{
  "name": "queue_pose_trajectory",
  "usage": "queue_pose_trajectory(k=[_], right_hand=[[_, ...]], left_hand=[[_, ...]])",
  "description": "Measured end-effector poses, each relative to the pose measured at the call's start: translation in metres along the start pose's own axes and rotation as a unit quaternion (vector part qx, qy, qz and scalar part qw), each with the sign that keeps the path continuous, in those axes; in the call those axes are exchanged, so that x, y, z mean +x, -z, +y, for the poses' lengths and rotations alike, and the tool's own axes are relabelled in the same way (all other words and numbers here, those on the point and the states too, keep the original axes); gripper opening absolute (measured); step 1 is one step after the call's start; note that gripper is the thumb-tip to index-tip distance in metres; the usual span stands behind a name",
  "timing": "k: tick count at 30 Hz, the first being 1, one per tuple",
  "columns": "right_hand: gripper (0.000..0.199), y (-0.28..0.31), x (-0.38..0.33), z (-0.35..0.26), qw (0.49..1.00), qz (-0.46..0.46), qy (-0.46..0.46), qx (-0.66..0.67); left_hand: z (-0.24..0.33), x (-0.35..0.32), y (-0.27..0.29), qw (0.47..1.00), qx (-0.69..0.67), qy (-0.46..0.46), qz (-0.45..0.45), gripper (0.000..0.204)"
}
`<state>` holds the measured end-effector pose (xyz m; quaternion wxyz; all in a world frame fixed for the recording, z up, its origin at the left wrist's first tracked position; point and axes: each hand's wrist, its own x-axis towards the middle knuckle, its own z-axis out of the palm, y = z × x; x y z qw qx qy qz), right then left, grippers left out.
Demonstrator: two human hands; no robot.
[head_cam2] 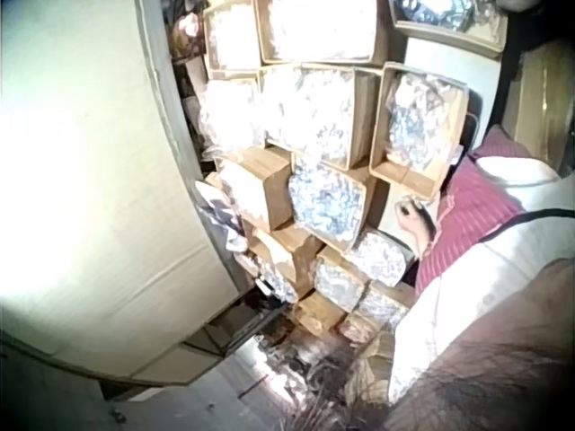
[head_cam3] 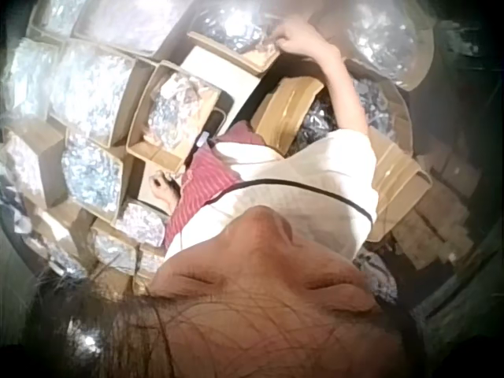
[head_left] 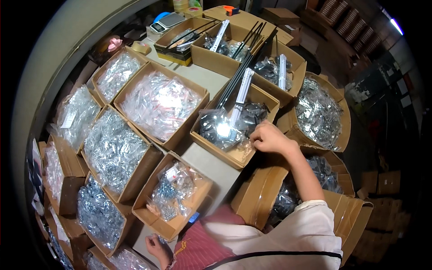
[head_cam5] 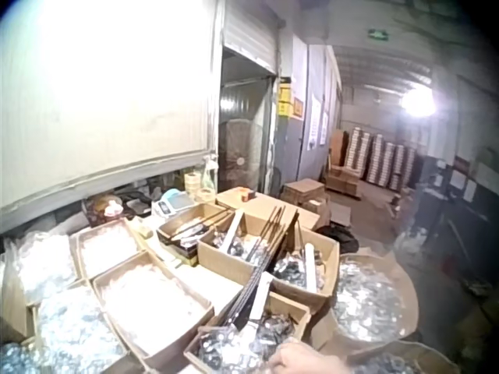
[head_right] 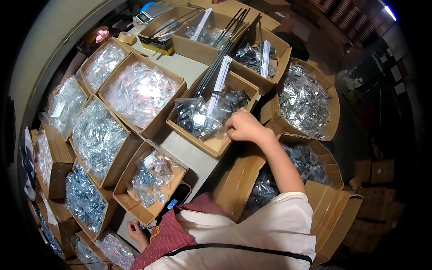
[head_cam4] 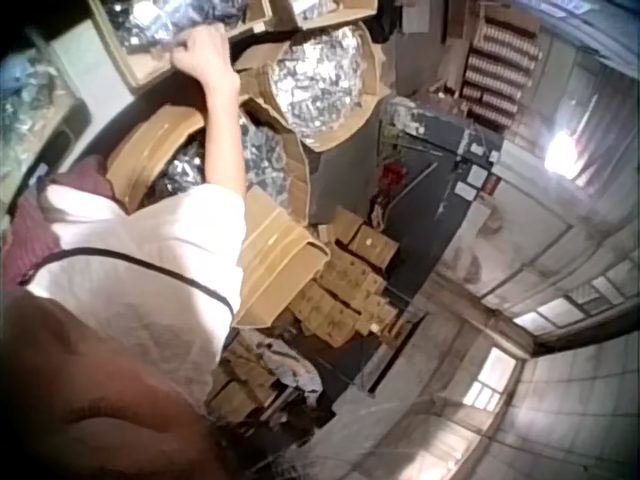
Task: The person selects various bagged hardware components and parts from storage boxes and places them into a kit box on a digital scale.
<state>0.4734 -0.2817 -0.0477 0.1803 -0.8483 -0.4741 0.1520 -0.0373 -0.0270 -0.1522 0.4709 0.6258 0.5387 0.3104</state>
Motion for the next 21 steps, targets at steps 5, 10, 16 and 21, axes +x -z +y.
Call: queue_pose_trajectory(k=[5, 10, 16, 21], right_hand=[[0.016, -0.006, -0.002, -0.001, 0.996, 0.05, -0.06, 0.038], [0.028, 0.019, 0.002, 0.01, 0.977, 0.2, 0.058, -0.052], [0.017, 0.039, 0.01, 0.037, 0.987, 0.116, 0.03, -0.11], [0.019, 0.001, 0.013, 0.063, 0.981, 0.1, -0.011, -0.167]], left_hand=[[-0.01, 0.003, 0.002, 1.0, 0.023, -0.008, 0.002, 0.026], [-0.009, 0.003, -0.001, 1.0, -0.002, -0.023, 0.006, 0.026], [-0.011, 0.003, 0.003, 1.0, 0.019, -0.019, -0.003, 0.026], [-0.015, 0.003, 0.002, 0.999, 0.031, -0.026, 0.01, 0.025]])
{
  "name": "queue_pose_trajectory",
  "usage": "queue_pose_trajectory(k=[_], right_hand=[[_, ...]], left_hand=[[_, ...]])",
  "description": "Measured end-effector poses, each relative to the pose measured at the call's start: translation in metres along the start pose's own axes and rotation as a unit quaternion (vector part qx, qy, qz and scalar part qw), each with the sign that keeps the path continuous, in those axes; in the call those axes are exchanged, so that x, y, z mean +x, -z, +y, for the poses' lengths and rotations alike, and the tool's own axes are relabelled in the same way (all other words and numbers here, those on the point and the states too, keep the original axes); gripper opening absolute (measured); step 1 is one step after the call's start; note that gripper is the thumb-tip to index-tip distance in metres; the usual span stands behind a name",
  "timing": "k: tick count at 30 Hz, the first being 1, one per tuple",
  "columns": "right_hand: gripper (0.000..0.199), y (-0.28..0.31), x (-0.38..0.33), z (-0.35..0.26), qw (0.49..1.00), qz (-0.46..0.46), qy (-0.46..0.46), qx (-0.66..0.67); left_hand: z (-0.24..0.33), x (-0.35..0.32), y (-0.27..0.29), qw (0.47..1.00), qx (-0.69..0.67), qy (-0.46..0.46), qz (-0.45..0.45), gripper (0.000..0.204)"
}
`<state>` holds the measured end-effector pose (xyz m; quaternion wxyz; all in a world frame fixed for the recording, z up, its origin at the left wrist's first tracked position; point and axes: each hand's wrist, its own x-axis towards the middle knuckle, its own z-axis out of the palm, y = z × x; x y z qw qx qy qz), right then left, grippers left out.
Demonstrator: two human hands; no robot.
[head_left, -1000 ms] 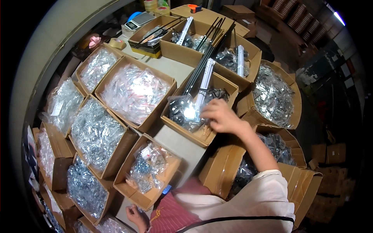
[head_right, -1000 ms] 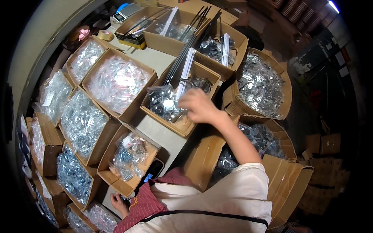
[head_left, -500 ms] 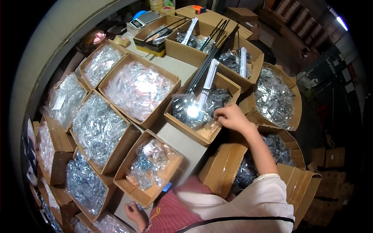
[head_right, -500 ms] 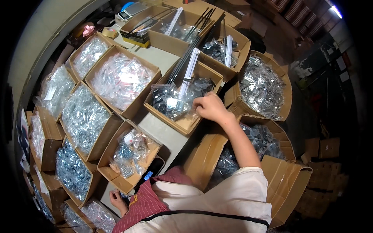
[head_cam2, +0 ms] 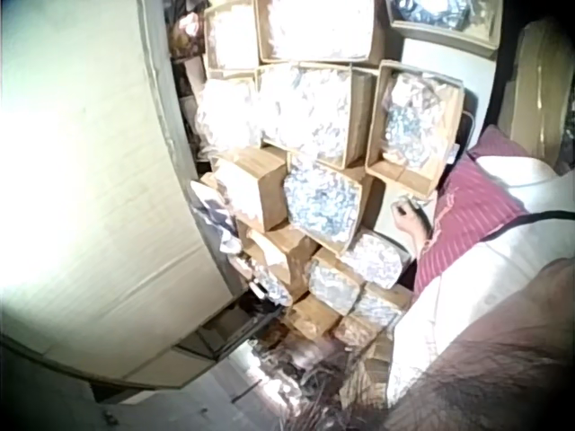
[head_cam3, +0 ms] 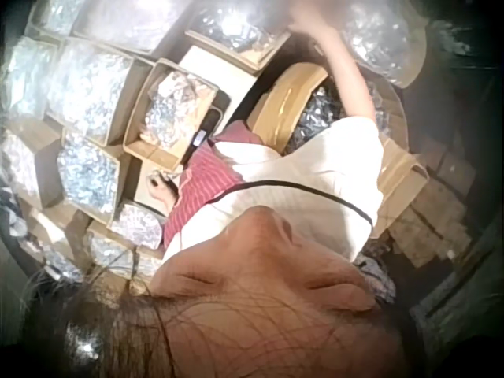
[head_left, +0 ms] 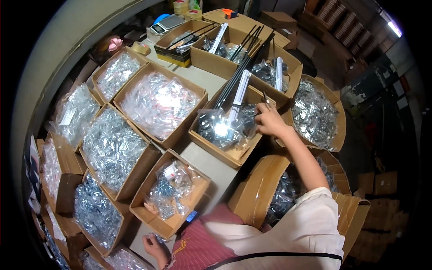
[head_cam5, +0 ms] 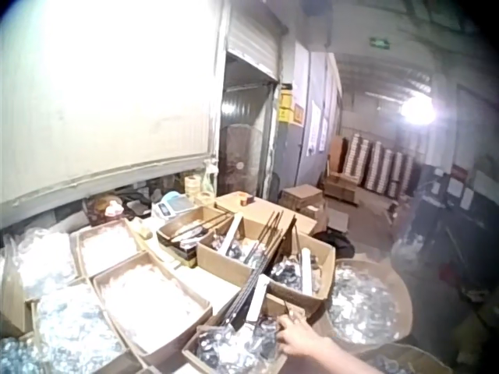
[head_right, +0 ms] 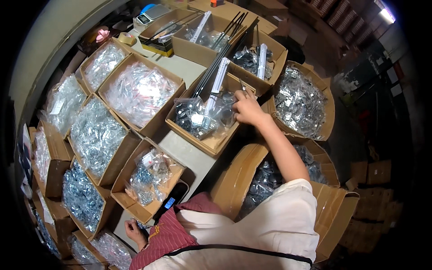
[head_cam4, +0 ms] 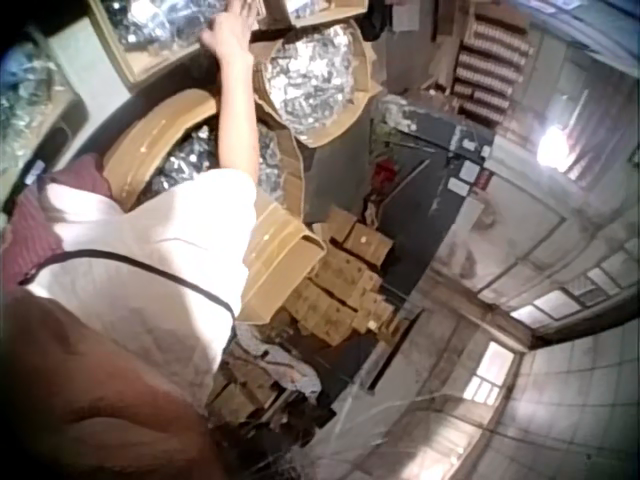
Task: The person selects various bagged hardware components and parts from storage boxes and places them into a kit box on a digital scale.
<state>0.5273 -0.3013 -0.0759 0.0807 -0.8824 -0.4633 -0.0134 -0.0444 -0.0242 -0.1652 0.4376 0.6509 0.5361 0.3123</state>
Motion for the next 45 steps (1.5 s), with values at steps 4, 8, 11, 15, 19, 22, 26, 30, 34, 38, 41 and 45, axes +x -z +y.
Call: queue_pose_trajectory(k=[4, 8, 11, 15, 19, 22, 26, 30, 34, 38, 41, 45], right_hand=[[0.02, -0.035, 0.014, 0.026, 0.986, 0.1, -0.067, 0.117], [0.029, -0.045, 0.019, 0.027, 0.973, 0.149, -0.132, 0.12], [0.032, -0.041, 0.023, 0.03, 0.945, 0.085, -0.246, 0.2], [0.041, -0.028, 0.025, 0.001, 0.931, 0.178, -0.191, 0.255], [0.045, -0.008, 0.023, -0.017, 0.939, 0.268, -0.163, 0.142], [0.05, 0.01, 0.014, 0.015, 0.921, 0.233, -0.313, -0.003], [0.057, 0.002, 0.0, 0.073, 0.893, 0.21, -0.394, 0.053], [0.039, 0.016, 0.006, 0.045, 0.928, 0.173, -0.309, 0.119], [0.036, 0.048, 0.013, -0.047, 0.967, -0.008, -0.152, 0.203], [0.065, 0.074, 0.054, -0.059, 0.949, -0.191, -0.138, 0.207], [0.084, 0.016, 0.073, -0.008, 0.975, -0.2, -0.088, 0.029], [0.035, -0.023, 0.074, 0.017, 0.979, -0.076, 0.038, 0.183]], left_hand=[[0.001, -0.001, 0.003, 1.0, 0.027, -0.001, 0.009, 0.024], [-0.001, 0.001, 0.006, 1.0, 0.012, -0.014, -0.005, 0.029], [0.001, 0.001, 0.006, 1.0, 0.008, -0.019, -0.015, 0.022], [-0.012, 0.003, 0.01, 1.0, 0.013, -0.011, -0.02, 0.023], [-0.01, -0.001, 0.016, 0.999, 0.038, -0.017, -0.031, 0.025], [-0.025, 0.005, 0.023, 0.995, 0.071, -0.028, -0.067, 0.026], [-0.016, 0.006, 0.026, 0.992, 0.064, -0.061, -0.086, 0.026], [-0.005, 0.01, 0.026, 0.994, 0.049, -0.01, -0.097, 0.02], [-0.005, 0.008, 0.013, 0.999, 0.019, 0.026, -0.04, 0.023], [0.017, 0.006, 0.007, 0.996, 0.066, 0.052, -0.026, 0.024], [0.013, 0.009, -0.006, 0.998, 0.049, 0.041, -0.021, 0.023], [-0.013, 0.014, -0.005, 0.998, 0.028, 0.062, -0.004, 0.024]])
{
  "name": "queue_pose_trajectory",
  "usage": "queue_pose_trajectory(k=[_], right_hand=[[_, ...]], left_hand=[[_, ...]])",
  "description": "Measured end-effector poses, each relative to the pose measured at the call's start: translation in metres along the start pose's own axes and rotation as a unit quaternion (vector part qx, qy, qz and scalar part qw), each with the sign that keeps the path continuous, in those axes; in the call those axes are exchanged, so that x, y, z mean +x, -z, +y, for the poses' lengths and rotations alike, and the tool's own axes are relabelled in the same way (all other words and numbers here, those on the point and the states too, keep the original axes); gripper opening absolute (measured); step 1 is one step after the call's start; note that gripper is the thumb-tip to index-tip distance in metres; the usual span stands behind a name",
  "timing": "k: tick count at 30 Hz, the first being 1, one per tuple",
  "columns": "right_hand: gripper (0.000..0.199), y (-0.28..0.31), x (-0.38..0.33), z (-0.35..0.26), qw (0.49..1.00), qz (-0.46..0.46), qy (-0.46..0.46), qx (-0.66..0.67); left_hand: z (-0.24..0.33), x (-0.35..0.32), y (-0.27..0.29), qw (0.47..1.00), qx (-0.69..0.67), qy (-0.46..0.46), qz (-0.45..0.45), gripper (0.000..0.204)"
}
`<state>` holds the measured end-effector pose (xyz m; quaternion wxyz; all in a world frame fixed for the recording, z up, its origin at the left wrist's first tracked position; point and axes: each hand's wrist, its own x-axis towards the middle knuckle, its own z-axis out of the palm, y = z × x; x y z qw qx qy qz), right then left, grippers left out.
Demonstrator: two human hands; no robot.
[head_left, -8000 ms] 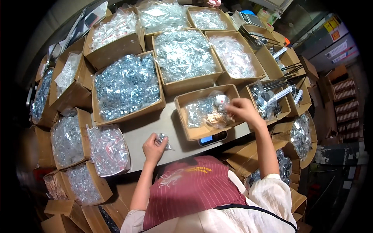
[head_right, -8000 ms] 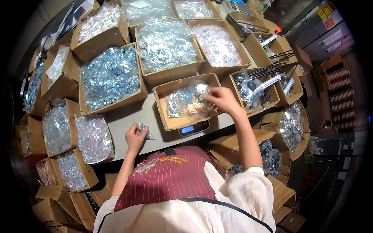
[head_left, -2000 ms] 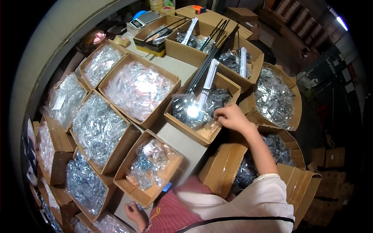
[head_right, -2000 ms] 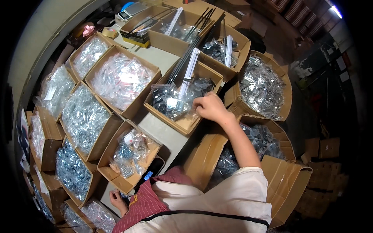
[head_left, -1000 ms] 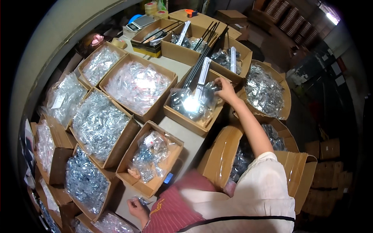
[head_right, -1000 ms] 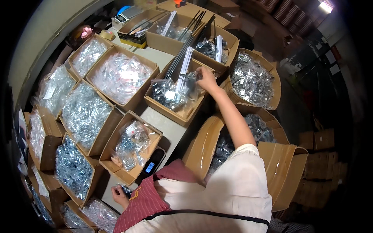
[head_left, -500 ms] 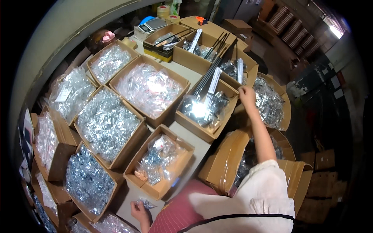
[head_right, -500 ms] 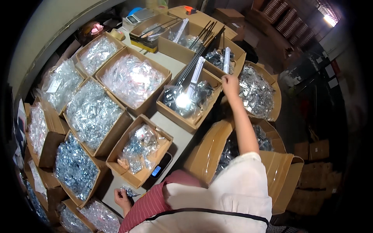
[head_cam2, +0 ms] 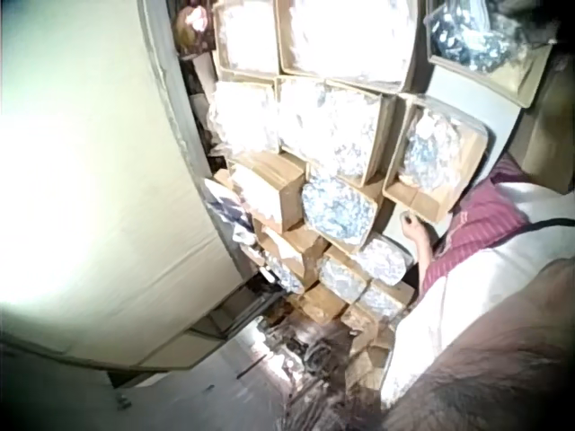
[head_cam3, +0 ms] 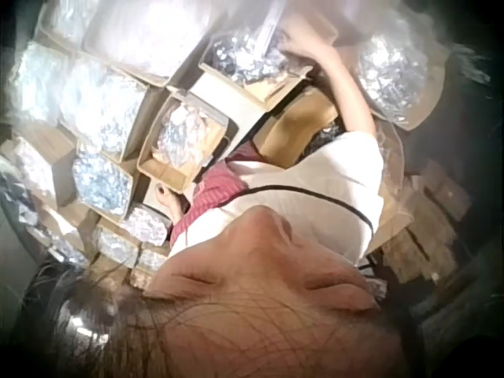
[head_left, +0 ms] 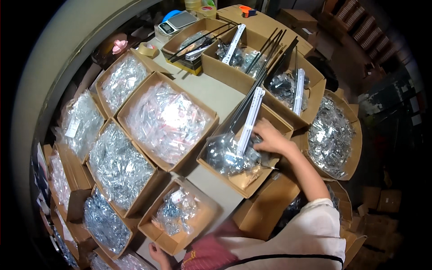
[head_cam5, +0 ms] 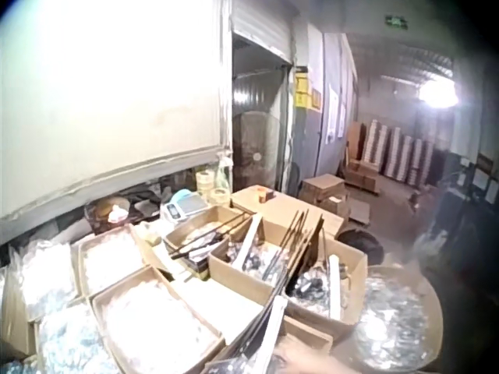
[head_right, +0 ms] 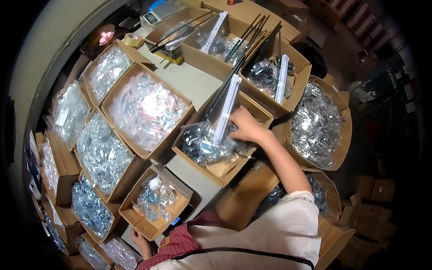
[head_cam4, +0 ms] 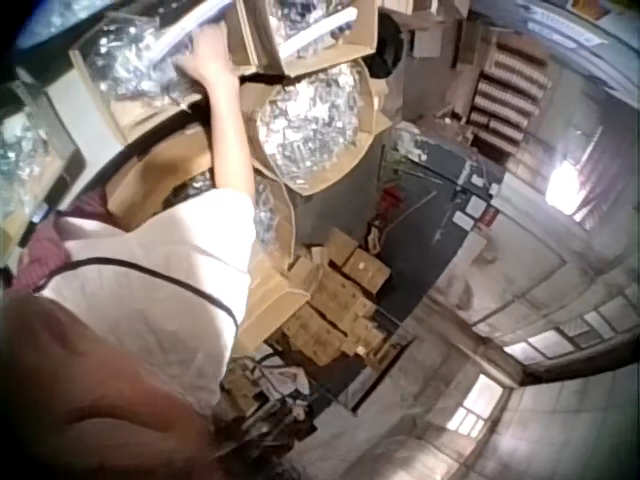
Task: The person selects various bagged hardware components and parts from storage boxes and places them into a kit box on a digital scale.
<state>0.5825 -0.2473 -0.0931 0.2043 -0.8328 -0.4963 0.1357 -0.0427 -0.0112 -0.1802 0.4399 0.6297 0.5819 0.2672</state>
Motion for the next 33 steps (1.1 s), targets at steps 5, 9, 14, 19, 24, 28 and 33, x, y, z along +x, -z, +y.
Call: queue_pose_trajectory(k=[5, 9, 14, 19, 24, 28, 33], right_hand=[[0.015, 0.046, -0.022, 0.022, 0.989, -0.057, -0.007, 0.136], [0.019, 0.051, -0.032, 0.042, 0.957, -0.076, -0.072, 0.269], [0.014, 0.054, -0.024, 0.016, 0.973, -0.042, -0.1, 0.204], [0.025, 0.037, 0.002, -0.036, 0.991, 0.039, 0.09, 0.089], [0.064, -0.032, 0.018, -0.069, 0.996, 0.019, 0.029, -0.076], [0.071, -0.053, 0.009, -0.084, 1.0, -0.003, 0.009, 0.022], [0.042, -0.025, -0.017, -0.088, 0.985, 0.004, -0.009, 0.172]], left_hand=[[-0.024, 0.004, 0.016, 0.999, 0.019, 0.037, 0.011, 0.013], [-0.037, 0.012, 0.026, 0.996, 0.039, 0.079, -0.001, 0.021], [-0.016, 0.018, 0.019, 0.988, -0.023, 0.152, -0.022, 0.019], [-0.027, 0.017, 0.027, 0.994, 0.043, 0.096, -0.028, 0.019], [-0.039, 0.019, 0.027, 0.994, 0.08, 0.07, -0.034, 0.018], [-0.039, 0.017, 0.022, 0.993, 0.093, 0.064, -0.019, 0.02], [-0.024, 0.01, 0.015, 0.991, 0.132, 0.016, -0.005, 0.024]])
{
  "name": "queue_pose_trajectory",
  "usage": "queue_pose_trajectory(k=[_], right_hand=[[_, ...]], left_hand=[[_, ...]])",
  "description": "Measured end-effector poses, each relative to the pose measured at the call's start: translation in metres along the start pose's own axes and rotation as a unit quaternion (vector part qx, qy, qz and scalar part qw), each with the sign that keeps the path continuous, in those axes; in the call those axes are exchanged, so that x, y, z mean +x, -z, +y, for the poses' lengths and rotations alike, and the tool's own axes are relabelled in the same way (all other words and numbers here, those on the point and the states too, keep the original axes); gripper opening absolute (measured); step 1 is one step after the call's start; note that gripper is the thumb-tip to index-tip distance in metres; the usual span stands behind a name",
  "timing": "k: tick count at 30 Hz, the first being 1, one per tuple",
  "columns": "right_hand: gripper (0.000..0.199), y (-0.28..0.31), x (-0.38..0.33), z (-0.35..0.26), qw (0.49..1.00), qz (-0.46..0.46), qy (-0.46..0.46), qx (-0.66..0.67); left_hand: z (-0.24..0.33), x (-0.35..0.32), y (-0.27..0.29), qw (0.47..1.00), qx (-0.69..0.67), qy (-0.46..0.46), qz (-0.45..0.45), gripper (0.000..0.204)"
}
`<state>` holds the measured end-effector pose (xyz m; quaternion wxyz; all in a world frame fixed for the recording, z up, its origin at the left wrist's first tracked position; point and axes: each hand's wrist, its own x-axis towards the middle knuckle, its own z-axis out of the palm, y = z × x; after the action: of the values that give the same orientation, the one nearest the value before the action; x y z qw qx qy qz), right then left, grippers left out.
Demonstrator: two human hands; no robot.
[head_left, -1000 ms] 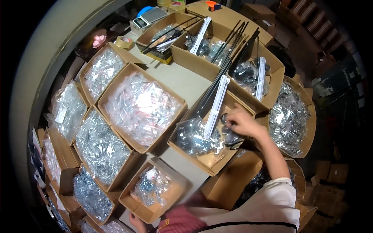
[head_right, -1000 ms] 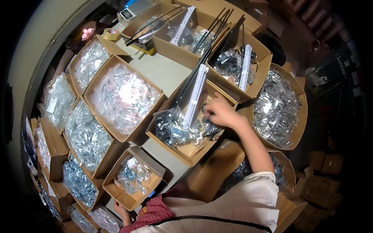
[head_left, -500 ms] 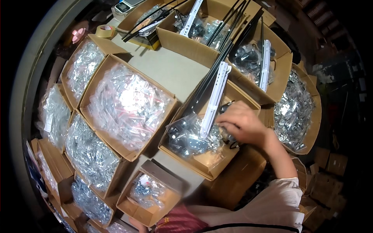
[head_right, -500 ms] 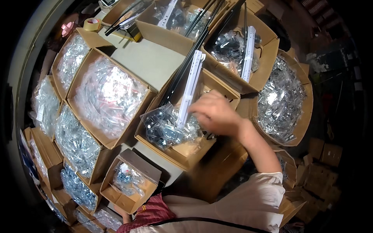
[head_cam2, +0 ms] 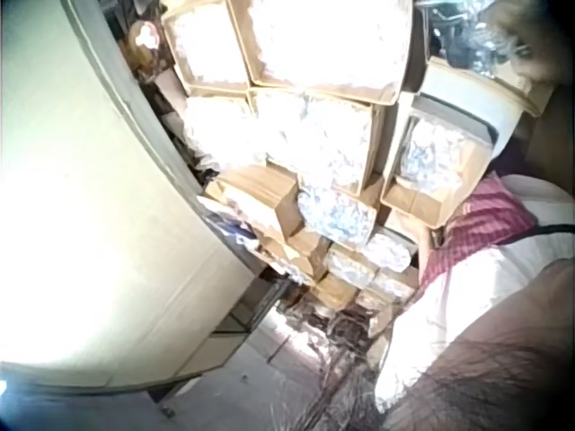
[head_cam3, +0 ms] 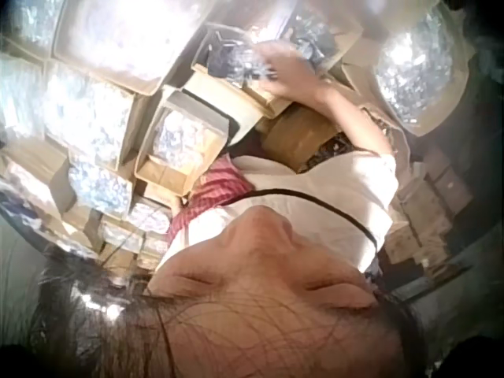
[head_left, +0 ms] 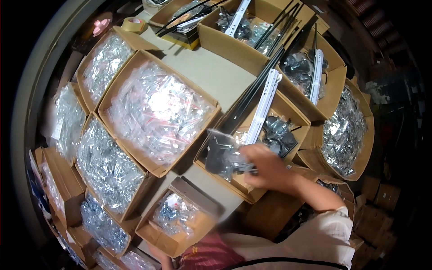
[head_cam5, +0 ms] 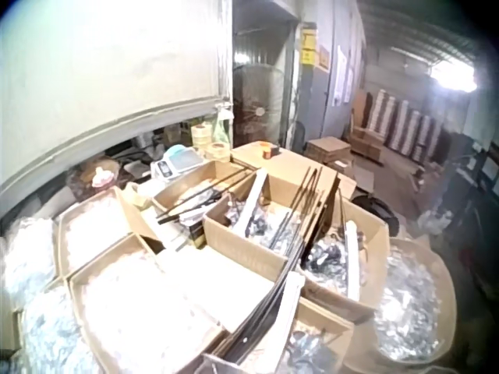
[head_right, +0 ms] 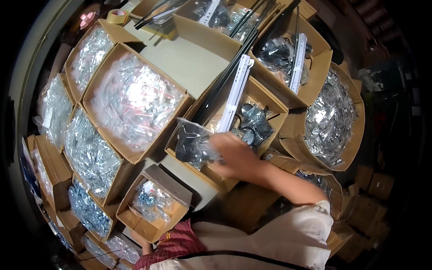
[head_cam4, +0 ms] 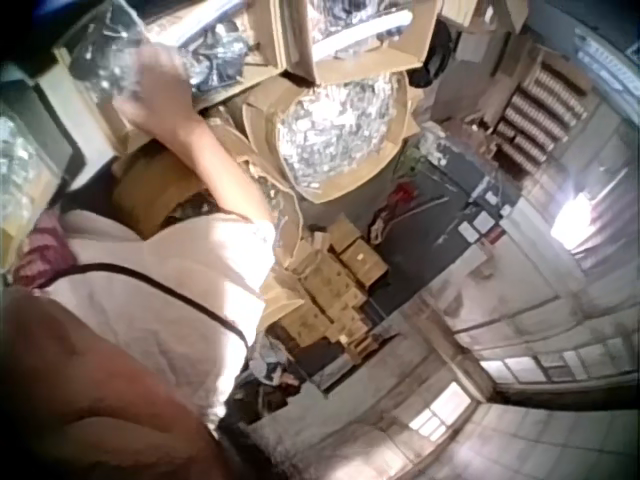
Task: The person selects various bagged hardware components and parts from storage boxes and places them into a kit box on a digital scale.
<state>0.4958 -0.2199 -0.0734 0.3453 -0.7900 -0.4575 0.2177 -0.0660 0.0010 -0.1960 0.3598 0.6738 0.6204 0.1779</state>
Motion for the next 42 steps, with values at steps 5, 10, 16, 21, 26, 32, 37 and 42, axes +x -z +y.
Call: queue_pose_trajectory(k=[5, 10, 16, 21, 26, 32, 37, 42], right_hand=[[0.022, 0.052, -0.014, 0.009, 0.912, 0.188, -0.202, 0.304], [0.02, 0.051, -0.011, 0.057, 0.929, 0.279, -0.148, 0.193], [0.03, 0.031, 0.035, -0.008, 0.951, 0.222, 0.084, -0.2], [0.048, -0.024, 0.053, 0.002, 0.99, 0.068, 0.022, -0.123], [0.049, 0.048, 0.041, -0.015, 0.975, 0.187, -0.104, 0.061], [0.043, 0.052, 0.043, -0.026, 0.919, 0.24, 0.075, -0.303], [0.021, -0.034, 0.053, 0.005, 0.903, 0.029, 0.041, -0.426], [0.011, -0.042, 0.056, 0.015, 0.917, 0.046, 0.048, -0.392]], left_hand=[[-0.02, 0.001, 0.011, 0.998, -0.048, 0.05, -0.001, 0.03], [0.001, 0.006, 0.002, 0.997, -0.043, 0.069, -0.004, 0.036], [0.013, 0.0, -0.002, 0.996, -0.064, 0.064, 0.021, 0.038], [0.028, 0.001, -0.012, 0.995, -0.075, 0.069, 0.021, 0.039], [0.058, -0.009, -0.012, 0.996, 0.052, 0.043, 0.065, 0.037], [0.075, -0.01, -0.014, 0.994, 0.081, 0.013, 0.075, 0.028], [0.107, -0.014, -0.023, 0.996, 0.011, 0.045, 0.079, 0.024], [0.092, -0.015, -0.019, 0.991, 0.073, 0.065, 0.088, 0.024]])
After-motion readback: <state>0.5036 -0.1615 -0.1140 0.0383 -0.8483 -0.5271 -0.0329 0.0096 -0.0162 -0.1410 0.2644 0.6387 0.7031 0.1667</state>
